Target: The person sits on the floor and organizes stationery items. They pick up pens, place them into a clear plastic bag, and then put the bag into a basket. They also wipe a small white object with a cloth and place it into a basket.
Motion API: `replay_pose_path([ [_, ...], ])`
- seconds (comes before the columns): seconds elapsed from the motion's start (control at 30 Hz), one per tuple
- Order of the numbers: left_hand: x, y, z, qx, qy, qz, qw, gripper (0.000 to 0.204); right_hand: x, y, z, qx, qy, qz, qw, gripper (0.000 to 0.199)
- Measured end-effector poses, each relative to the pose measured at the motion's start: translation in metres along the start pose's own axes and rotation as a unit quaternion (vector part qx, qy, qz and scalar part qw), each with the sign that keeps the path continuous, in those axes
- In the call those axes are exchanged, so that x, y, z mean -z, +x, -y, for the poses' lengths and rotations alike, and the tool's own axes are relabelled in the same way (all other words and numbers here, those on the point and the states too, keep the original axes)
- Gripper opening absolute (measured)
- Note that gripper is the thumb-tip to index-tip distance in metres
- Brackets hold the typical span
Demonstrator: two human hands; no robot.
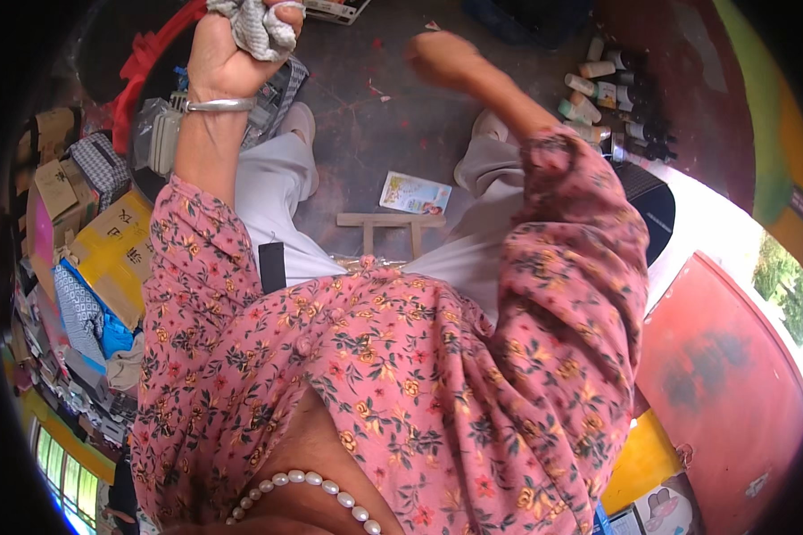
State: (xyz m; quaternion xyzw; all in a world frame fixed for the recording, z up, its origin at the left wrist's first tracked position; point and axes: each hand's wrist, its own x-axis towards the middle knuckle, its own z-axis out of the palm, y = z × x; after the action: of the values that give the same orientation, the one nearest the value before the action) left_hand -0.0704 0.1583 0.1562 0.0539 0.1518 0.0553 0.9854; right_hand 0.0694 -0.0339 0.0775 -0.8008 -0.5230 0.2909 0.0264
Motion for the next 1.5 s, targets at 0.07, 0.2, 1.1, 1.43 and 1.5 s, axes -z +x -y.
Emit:
replay_pose_path([
  [0.07, 0.001, -0.005, -0.001, -0.047, 0.051, -0.002, 0.998, 0.034, 0.013, -0.038, -0.03, -0.027, 0.016, -0.073, 0.997, 0.018],
  [0.2, -0.016, -0.012, 0.016, -0.084, 0.116, -0.044, 0.989, 0.047, 0.019, -0.123, -0.015, -0.087, 0.144, -0.152, 0.974, 0.024],
  [1.1, 0.048, -0.03, -0.012, -0.107, 0.135, 0.059, 0.983, 0.016, 0.0, -0.218, 0.07, -0.174, 0.322, -0.416, 0.833, 0.012],
  [1.43, 0.041, -0.088, -0.024, 0.008, 0.126, 0.09, 0.988, 0.024, -0.043, -0.259, 0.026, -0.293, 0.34, -0.439, 0.778, 0.013],
  [1.5, 0.048, -0.091, -0.013, 0.028, 0.114, 0.058, 0.991, 0.023, -0.068, -0.281, 0.022, -0.343, 0.314, -0.397, 0.791, 0.015],
])
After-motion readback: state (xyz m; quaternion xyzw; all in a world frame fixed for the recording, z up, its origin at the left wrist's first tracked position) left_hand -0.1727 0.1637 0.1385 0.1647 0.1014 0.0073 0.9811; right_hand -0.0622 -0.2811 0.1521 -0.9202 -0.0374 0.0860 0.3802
